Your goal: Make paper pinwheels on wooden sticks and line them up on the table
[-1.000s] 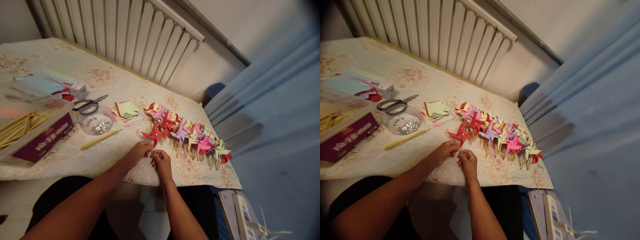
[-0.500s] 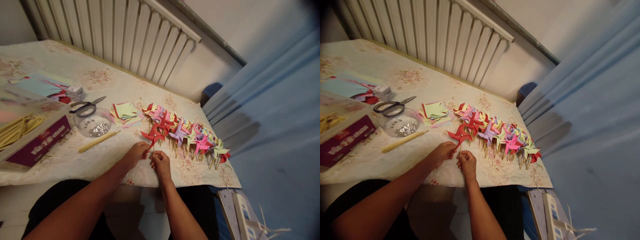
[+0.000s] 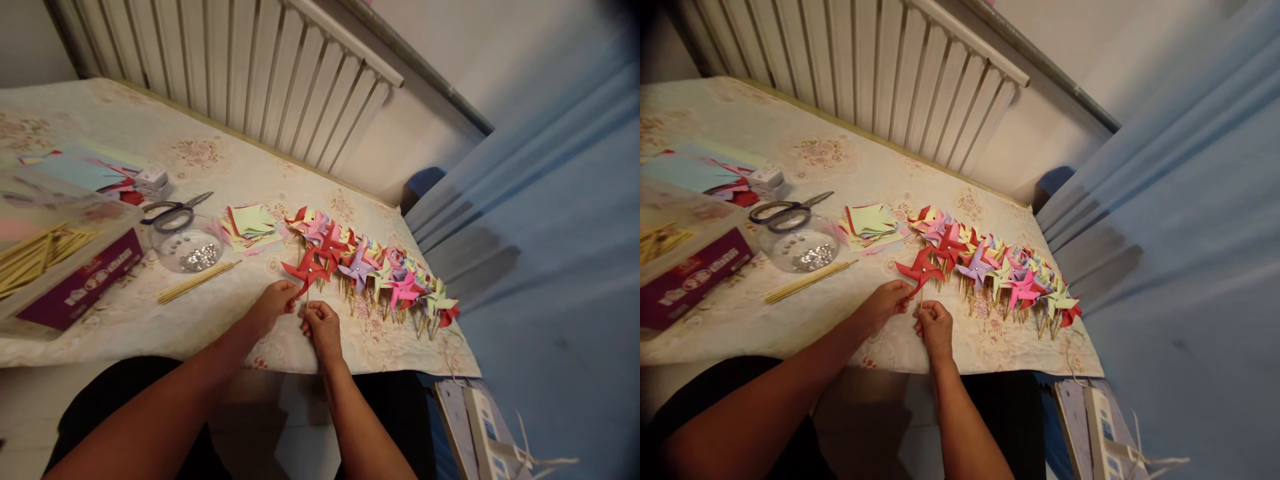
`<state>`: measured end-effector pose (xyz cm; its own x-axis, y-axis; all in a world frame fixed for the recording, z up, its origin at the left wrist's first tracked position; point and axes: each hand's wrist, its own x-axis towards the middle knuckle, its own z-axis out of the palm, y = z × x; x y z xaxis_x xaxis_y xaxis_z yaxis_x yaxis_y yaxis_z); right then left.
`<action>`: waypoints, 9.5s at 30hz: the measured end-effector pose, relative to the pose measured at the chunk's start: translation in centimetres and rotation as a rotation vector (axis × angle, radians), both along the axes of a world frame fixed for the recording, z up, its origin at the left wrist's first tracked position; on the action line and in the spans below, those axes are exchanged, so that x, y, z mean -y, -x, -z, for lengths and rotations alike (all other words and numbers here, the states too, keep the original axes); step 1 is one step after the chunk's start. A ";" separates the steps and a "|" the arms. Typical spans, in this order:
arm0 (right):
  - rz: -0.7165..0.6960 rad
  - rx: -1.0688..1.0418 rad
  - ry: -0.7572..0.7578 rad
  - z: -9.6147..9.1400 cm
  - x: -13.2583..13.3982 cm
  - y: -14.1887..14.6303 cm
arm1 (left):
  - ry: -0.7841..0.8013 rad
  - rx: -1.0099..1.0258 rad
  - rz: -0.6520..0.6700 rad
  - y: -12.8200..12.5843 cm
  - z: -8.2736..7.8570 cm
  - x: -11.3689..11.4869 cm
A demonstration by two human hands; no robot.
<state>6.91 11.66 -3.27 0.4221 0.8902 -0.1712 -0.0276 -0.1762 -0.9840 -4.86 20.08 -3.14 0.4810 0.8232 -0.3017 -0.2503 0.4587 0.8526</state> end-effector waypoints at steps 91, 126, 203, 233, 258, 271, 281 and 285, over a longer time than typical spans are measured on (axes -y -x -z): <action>0.014 0.020 0.001 -0.5 -0.2 0.3 | -0.209 -0.110 0.146 -0.9 -0.8 0.4; 0.005 0.005 -0.027 0.3 0.6 -1.0 | -1.012 -0.557 0.312 0.4 1.1 4.1; -0.145 -0.152 -0.087 -3.5 -4.1 1.8 | -0.003 0.156 -0.054 2.9 -1.8 0.2; -0.055 -0.073 -0.036 -3.0 -3.8 1.4 | -0.014 0.075 -0.037 2.7 -1.7 0.0; -0.033 -0.086 -0.015 -2.9 -3.6 1.7 | -0.087 -0.010 -0.034 2.5 -1.8 0.2; -0.129 -0.149 -0.048 -3.5 -3.1 1.7 | -0.050 0.039 -0.040 2.5 -1.8 0.1; 0.031 0.494 -0.006 -1.8 -1.1 -2.5 | 0.058 0.127 -0.095 3.0 -2.2 -0.2; -0.037 0.853 0.010 -0.9 -0.1 -2.3 | 0.047 0.189 -0.094 3.1 -2.1 -0.6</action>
